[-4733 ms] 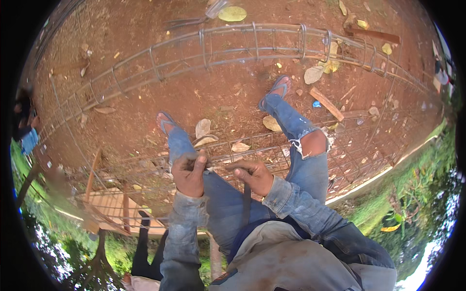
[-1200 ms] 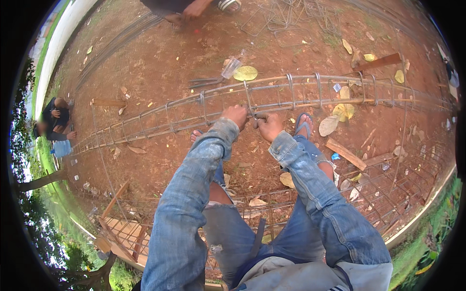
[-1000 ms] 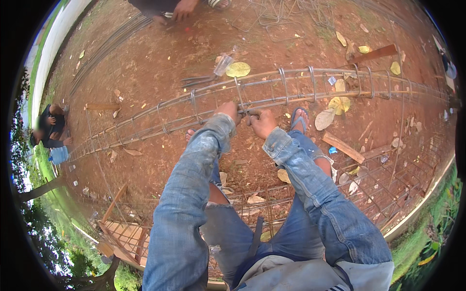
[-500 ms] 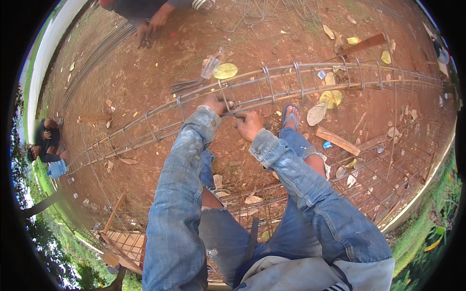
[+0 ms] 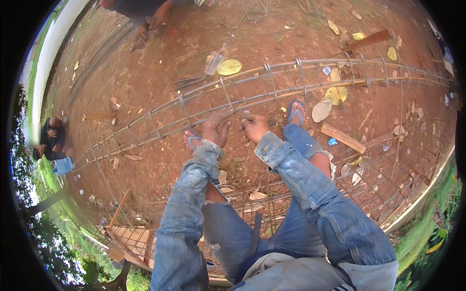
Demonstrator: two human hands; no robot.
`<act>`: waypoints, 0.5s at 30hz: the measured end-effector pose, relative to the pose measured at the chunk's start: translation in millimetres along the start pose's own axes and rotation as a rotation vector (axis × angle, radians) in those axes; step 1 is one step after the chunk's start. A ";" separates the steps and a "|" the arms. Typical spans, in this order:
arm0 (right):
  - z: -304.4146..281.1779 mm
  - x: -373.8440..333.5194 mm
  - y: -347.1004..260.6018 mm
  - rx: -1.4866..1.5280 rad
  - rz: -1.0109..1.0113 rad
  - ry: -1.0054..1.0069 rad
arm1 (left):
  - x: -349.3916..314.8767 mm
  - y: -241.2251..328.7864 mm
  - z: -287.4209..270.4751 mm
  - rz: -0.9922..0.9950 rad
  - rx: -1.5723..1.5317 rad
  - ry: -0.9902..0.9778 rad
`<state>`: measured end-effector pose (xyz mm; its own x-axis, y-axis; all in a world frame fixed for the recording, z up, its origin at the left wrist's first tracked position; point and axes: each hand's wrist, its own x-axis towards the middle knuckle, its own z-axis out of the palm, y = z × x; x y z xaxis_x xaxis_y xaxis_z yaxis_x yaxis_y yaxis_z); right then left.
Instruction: The person uses pliers to cut and bend wire ties while assembling a wire mesh grid on the ground. They repeatedly position ties, cut them, and twist them to secure the mesh sections. Other people are present nearby, but the recorder focuses on manipulating the wire mesh and ties.
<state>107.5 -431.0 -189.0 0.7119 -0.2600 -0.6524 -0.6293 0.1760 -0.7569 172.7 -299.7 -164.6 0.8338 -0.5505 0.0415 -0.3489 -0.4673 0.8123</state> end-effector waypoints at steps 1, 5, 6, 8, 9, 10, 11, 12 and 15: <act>3.5 -2.5 6.8 -0.098 -0.086 0.049 | -0.5 0.4 -0.2 0.017 0.002 0.018; 27.7 -25.0 -13.9 -0.037 -0.127 0.050 | -2.5 -5.9 5.3 0.101 0.070 0.114; 34.8 -37.3 -30.5 0.090 -0.048 0.008 | -6.7 -7.6 9.1 0.121 0.096 0.134; 41.7 -41.7 -44.2 0.082 -0.072 -0.022 | -7.5 -20.0 21.0 0.133 0.087 0.217; 40.8 -40.6 -47.7 0.074 -0.086 -0.033 | -4.4 -20.3 25.9 0.141 0.079 0.260; 38.2 -37.7 -41.7 -0.024 -0.164 -0.015 | -4.6 -20.1 29.2 0.153 0.078 0.277; 33.3 -32.7 -30.0 -0.123 -0.241 0.002 | -5.0 -19.7 32.2 0.165 0.077 0.293; 25.2 -31.0 -32.3 -0.226 -0.293 0.033 | -4.8 -20.0 33.2 0.172 0.082 0.317; -2.3 -29.2 -64.4 -0.526 -0.392 0.197 | -4.9 -24.5 32.5 0.084 0.085 0.311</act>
<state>126.5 -436.9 -121.2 0.8795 -0.3872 -0.2768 -0.4397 -0.4383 -0.7840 163.2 -308.0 -203.6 0.8866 -0.3584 0.2925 -0.4458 -0.4927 0.7474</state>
